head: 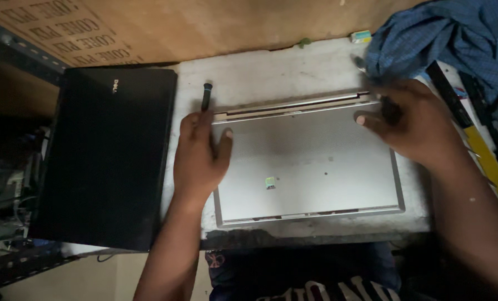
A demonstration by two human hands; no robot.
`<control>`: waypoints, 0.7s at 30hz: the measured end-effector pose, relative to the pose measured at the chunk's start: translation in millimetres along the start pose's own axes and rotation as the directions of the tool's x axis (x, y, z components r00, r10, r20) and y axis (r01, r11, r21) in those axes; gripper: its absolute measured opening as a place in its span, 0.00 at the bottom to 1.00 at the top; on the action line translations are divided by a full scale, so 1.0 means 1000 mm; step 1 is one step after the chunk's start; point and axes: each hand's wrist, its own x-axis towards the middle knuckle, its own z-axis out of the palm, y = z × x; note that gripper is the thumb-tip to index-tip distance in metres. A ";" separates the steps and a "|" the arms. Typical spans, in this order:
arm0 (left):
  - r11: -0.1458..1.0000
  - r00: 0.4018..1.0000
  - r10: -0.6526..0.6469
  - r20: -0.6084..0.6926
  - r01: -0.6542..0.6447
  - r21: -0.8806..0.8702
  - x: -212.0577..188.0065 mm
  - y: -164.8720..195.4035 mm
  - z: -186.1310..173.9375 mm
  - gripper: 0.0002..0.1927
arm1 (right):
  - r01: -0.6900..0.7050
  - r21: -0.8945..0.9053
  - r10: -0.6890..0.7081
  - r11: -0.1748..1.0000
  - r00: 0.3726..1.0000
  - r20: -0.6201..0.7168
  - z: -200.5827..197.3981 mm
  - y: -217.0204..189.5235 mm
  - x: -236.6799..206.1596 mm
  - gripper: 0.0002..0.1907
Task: The person works on a laptop at a repair bench. They flip the laptop over, pry off and remove the silver back cover, set it aside, then use a screwdriver to unscrew components on the exposed motherboard and lift out the RAM module and a small storage module, placing them on the bench.
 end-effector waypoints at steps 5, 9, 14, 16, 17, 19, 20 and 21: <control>0.999 0.999 -0.042 0.006 0.042 0.008 -0.007 -0.005 0.003 0.28 | -0.071 -0.001 0.071 0.997 0.997 0.035 -0.001 0.001 -0.006 0.31; 0.989 0.983 0.141 -0.114 -0.134 0.060 -0.021 -0.011 0.004 0.26 | -0.089 0.075 0.089 0.993 0.996 0.009 0.000 0.001 -0.021 0.31; 0.990 0.972 0.143 -0.187 -0.143 0.014 -0.047 -0.007 -0.006 0.24 | -0.104 0.232 0.115 0.967 0.993 -0.034 -0.003 0.003 -0.049 0.23; 0.997 0.988 0.013 -0.152 -0.024 -0.067 -0.064 -0.002 -0.013 0.23 | -0.181 0.286 0.193 0.941 0.981 -0.015 -0.004 0.002 -0.069 0.18; 0.999 0.991 -0.029 -0.133 0.023 -0.049 -0.073 0.001 -0.016 0.23 | -0.238 0.263 0.247 0.935 0.969 -0.002 -0.003 0.001 -0.081 0.16; 0.994 0.988 -0.108 -0.106 0.108 -0.011 -0.092 0.007 -0.023 0.24 | -0.341 0.215 0.347 0.915 0.938 0.011 -0.002 -0.001 -0.103 0.12; 0.989 0.985 -0.148 -0.089 0.148 -0.014 -0.102 0.010 -0.024 0.22 | -0.317 0.300 0.337 0.900 0.941 -0.016 0.000 -0.002 -0.113 0.12; 0.982 0.980 -0.188 -0.069 0.188 -0.014 -0.113 0.013 -0.025 0.21 | -0.291 0.384 0.331 0.877 0.943 -0.042 0.003 -0.004 -0.123 0.11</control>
